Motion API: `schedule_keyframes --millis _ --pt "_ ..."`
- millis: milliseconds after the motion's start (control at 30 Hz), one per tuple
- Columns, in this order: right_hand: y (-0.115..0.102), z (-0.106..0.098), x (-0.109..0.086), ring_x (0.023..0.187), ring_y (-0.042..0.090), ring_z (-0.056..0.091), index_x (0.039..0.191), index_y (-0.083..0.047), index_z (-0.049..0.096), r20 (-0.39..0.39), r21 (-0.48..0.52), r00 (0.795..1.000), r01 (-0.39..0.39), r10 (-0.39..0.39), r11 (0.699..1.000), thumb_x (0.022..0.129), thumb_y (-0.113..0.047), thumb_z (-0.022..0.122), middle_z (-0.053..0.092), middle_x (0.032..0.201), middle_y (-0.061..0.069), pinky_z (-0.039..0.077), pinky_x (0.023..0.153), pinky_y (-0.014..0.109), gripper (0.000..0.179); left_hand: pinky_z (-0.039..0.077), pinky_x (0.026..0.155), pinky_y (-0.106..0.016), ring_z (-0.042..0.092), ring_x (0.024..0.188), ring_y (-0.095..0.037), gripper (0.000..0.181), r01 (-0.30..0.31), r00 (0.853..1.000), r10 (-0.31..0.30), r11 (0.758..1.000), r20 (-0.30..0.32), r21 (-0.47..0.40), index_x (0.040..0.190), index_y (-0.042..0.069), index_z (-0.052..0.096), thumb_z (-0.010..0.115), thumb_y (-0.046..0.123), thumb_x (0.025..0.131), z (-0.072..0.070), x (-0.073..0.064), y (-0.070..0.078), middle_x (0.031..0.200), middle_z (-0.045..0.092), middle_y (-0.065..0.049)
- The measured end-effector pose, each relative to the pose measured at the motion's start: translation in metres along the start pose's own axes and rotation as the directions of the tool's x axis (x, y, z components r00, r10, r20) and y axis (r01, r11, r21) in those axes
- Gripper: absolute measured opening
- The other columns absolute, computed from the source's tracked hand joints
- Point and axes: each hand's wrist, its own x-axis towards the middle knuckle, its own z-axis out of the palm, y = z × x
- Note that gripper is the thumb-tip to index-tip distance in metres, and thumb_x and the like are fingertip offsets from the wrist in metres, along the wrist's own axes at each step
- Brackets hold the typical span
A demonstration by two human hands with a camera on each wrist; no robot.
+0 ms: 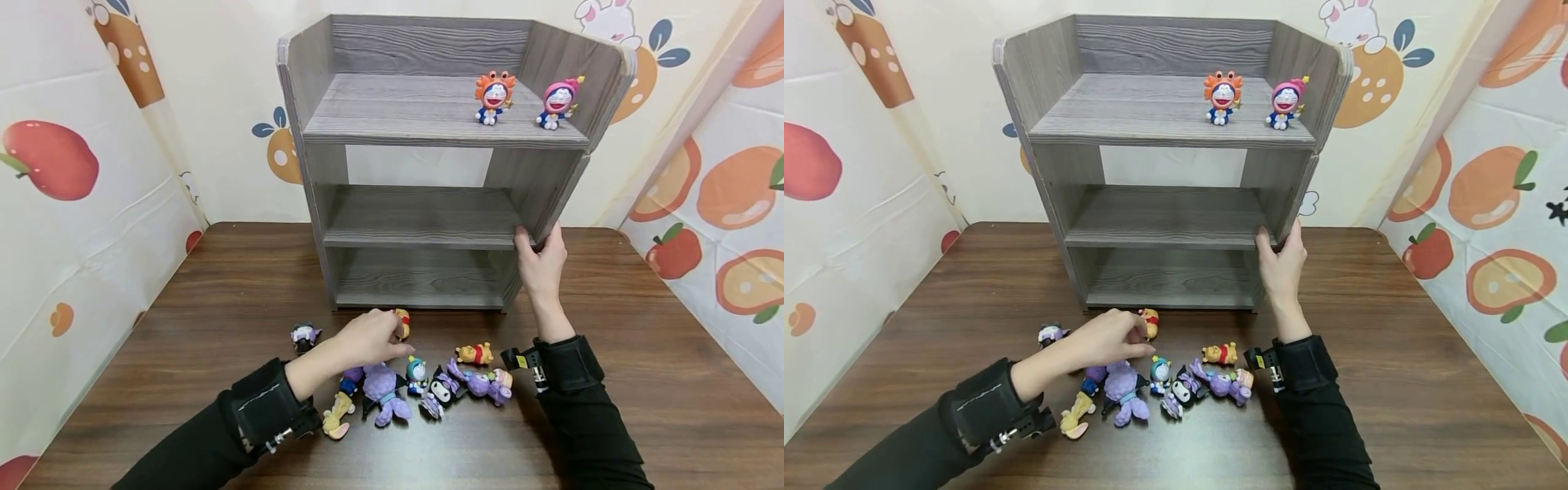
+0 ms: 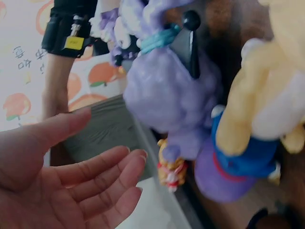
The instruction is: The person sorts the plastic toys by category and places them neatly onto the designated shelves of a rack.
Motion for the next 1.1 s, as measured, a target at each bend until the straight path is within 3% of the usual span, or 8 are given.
schedule_keyframes --millis 100,200,333,400,533,667,933,1100 --pt "0.001 0.0 0.0 0.075 0.006 0.05 0.111 0.0 0.052 0.002 -0.003 1.0 0.007 -0.007 1.0 0.082 -0.015 0.055 0.06 0.093 0.011 0.037 0.064 0.018 0.033 0.031 0.045 -0.022 0.037 0.048 -0.007 0.025 -0.006 0.998 0.007 1.0 0.061 -0.016 0.072 0.005 0.061 0.066 0.028 0.079 0.006 0.006 0.001 0.055 0.044 0.007" --pt "0.002 0.0 0.0 0.075 0.006 0.049 0.112 0.0 0.052 0.004 -0.002 1.0 0.007 -0.007 1.0 0.082 -0.014 0.055 0.059 0.093 0.012 0.037 0.065 0.018 0.033 0.035 0.05 -0.022 0.041 0.053 -0.008 0.026 0.026 0.992 -0.025 1.0 0.124 -0.011 0.079 0.004 0.063 0.068 0.03 0.078 0.01 0.01 0.003 0.061 0.048 0.005" --pt "-0.006 -0.001 -0.001 0.075 0.003 0.048 0.111 0.003 0.051 0.013 0.014 1.0 -0.002 0.002 1.0 0.081 -0.011 0.054 0.059 0.094 0.016 0.036 0.066 0.018 0.033 0.023 0.043 -0.021 0.026 0.045 -0.007 0.037 0.018 0.985 -0.018 1.0 0.171 0.001 0.055 0.01 0.046 0.069 0.03 0.076 0.017 0.013 0.007 0.049 0.028 0.007" --pt "-0.016 -0.002 -0.003 0.074 0.002 0.047 0.11 0.006 0.051 0.016 0.023 1.0 -0.003 0.003 1.0 0.081 -0.008 0.053 0.059 0.094 0.019 0.035 0.065 0.017 0.033 0.02 0.042 -0.022 0.023 0.044 -0.008 0.044 0.007 0.984 -0.009 1.0 0.18 0.01 0.05 0.012 0.037 0.07 0.029 0.074 0.019 0.015 0.008 0.048 0.022 0.007" --pt "-0.033 -0.004 -0.007 0.073 0.003 0.046 0.109 0.009 0.05 0.018 0.029 1.0 -0.003 0.002 1.0 0.08 -0.003 0.052 0.057 0.093 0.024 0.034 0.065 0.016 0.031 0.031 0.05 -0.023 0.035 0.054 -0.009 0.032 0.013 0.983 -0.024 0.998 0.183 0.062 0.057 0.01 0.052 0.071 0.03 0.072 0.024 0.018 0.011 0.055 0.037 0.006" --pt "-0.038 -0.005 -0.008 0.074 0.004 0.046 0.109 0.01 0.05 0.018 0.017 1.0 -0.01 0.01 1.0 0.081 -0.003 0.052 0.057 0.093 0.024 0.034 0.066 0.017 0.031 0.038 0.059 -0.025 0.043 0.063 -0.009 0.022 0.012 0.984 -0.032 0.994 0.173 0.113 0.067 0.01 0.062 0.072 0.029 0.071 0.029 0.019 0.012 0.064 0.049 0.005" --pt "-0.038 -0.005 -0.008 0.075 0.005 0.046 0.11 0.01 0.049 0.023 0.021 1.0 -0.014 0.014 1.0 0.08 -0.001 0.053 0.057 0.094 0.025 0.034 0.067 0.017 0.032 0.029 0.047 -0.022 0.037 0.052 -0.008 0.031 -0.016 0.991 0.003 0.995 0.136 0.094 0.053 0.012 0.048 0.074 0.02 0.069 0.034 0.018 0.013 0.055 0.04 0.006" --pt "-0.039 -0.005 -0.008 0.076 0.006 0.046 0.111 0.01 0.049 0.024 0.034 1.0 -0.009 0.008 0.999 0.08 -0.001 0.052 0.057 0.095 0.025 0.034 0.067 0.017 0.033 0.033 0.05 -0.02 0.04 0.056 -0.008 0.02 -0.033 0.994 0.025 0.997 0.106 0.072 0.058 0.009 0.058 0.075 0.015 0.067 0.031 0.017 0.013 0.06 0.047 0.006"
